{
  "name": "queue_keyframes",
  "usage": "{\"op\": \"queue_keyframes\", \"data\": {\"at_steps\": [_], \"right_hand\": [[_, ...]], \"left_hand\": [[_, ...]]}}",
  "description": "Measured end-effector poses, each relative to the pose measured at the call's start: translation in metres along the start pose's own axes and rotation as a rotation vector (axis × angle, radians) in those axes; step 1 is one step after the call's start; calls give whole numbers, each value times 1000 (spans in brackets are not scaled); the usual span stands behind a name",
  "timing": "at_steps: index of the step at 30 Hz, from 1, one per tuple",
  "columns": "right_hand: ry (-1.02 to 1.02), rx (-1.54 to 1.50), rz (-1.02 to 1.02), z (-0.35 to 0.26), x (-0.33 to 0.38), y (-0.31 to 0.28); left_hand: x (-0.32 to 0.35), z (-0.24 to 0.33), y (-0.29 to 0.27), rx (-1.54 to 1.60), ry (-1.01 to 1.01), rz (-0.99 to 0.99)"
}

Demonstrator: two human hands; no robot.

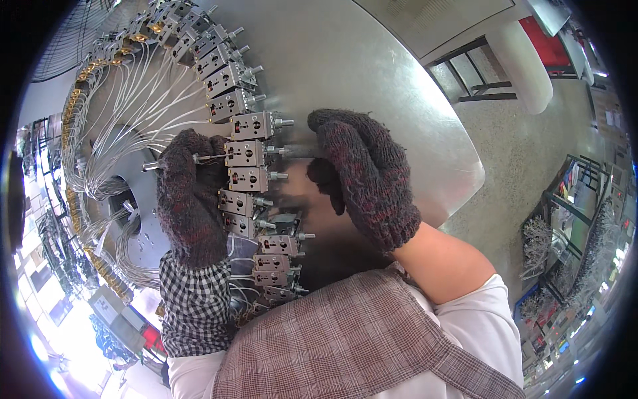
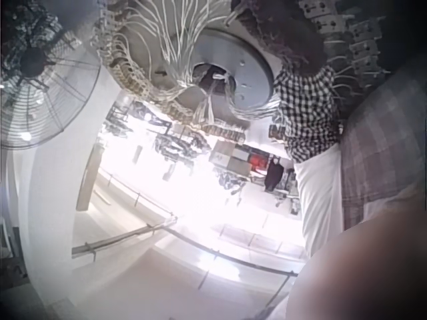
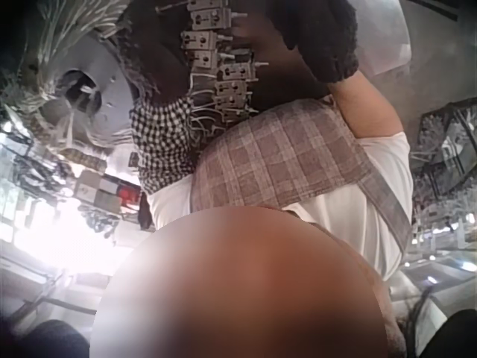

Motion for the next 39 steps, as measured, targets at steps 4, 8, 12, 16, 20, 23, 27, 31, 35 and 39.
{"op": "queue_keyframes", "data": {"at_steps": [4, 8, 12, 16, 20, 23, 27, 31, 35, 39], "right_hand": [[-226, 26, -70, 8, 0, 2], [-338, 35, -3, 9, -1, 0], [-157, -36, -25, 7, -4, 1], [-67, 41, -95, 5, -1, 3], [-374, 502, -74, -4, -1, 0], [-307, 473, -98, -7, 0, 3], [-43, 192, -67, -1, -2, 1], [36, -70, 1, 5, -2, 4], [-9, -153, -22, 10, -1, 2], [-94, -116, -47, 10, 0, 2]], "left_hand": [[2, 6, -2, -1, 31, -5], [-2, -2, -10, -90, 16, 91], [-2, -3, -6, -34, 26, 36], [1, 7, -4, -27, 3, 28], [-2, -6, -11, -152, 48, 148], [-2, -5, -12, -124, 74, 145], [-1, -3, -11, -84, 54, 77], [1, 2, 3, -25, 9, -4], [2, 0, -5, -82, 2, 121], [2, 2, 1, -72, -79, 58]]}}
Point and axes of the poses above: each hand's wrist, its own x-axis away from the middle knuckle, its own y-axis out of the palm, z = x × y, the point moved 5 cm from there along -x, towards the middle knuckle, and after that the axes turned 6 degrees about y, right-handed, at the moved point
